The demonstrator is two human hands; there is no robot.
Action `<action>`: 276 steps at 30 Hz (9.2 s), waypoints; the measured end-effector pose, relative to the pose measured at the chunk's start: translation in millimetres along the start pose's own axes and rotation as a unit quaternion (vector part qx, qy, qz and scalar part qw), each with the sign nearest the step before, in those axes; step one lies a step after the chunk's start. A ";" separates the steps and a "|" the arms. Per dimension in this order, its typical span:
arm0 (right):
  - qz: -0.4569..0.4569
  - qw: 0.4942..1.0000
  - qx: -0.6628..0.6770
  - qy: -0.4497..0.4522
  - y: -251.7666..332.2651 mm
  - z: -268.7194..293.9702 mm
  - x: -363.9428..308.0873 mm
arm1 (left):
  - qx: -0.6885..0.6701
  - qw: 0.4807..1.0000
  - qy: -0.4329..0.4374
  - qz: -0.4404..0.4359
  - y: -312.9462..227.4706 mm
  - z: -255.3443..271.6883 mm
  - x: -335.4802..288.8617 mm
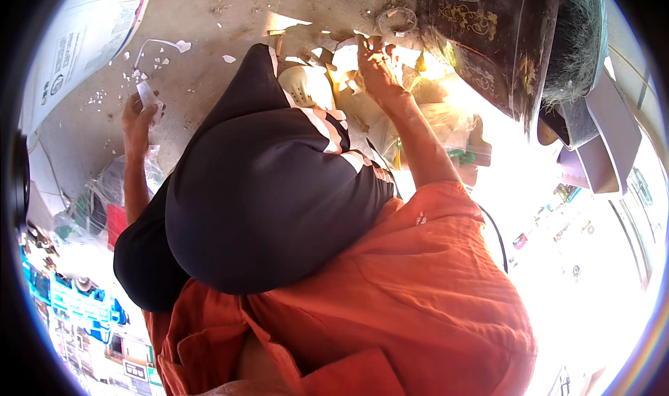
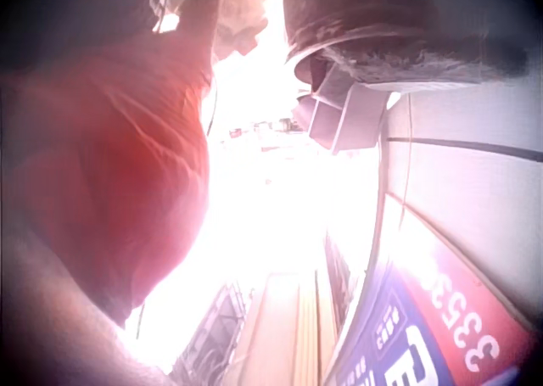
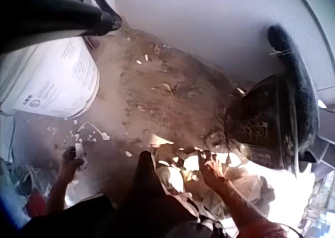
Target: The person picks through a pile of debris, trash, and bicycle parts on the ground, placing items into cardboard boxes and plastic bags.
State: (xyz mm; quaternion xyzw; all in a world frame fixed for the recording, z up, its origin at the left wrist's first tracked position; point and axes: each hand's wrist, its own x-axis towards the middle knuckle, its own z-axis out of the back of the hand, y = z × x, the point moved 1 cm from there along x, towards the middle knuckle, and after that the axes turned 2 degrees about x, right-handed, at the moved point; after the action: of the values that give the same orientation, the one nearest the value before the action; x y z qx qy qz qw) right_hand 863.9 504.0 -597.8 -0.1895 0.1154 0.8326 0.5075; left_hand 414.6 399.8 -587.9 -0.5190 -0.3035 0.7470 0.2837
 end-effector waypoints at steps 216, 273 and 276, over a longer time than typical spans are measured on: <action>0.110 0.905 0.400 0.100 134.8 212.0 277.6 | -0.432 0.821 -0.373 0.027 70.1 228.3 -252.1; -0.002 0.881 0.260 0.394 121.2 705.7 -112.9 | -0.124 0.890 -0.243 0.365 -191.1 -55.1 -618.6; -0.055 0.858 0.308 0.408 172.7 723.1 -119.6 | -0.128 0.888 -0.190 0.399 -165.6 -20.2 -634.2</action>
State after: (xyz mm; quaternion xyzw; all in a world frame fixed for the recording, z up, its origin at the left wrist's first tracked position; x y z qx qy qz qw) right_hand 616.3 607.1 105.9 -0.3527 0.5522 0.5732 0.4920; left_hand 642.2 42.8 -87.1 -0.4766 -0.2120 0.8359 -0.1706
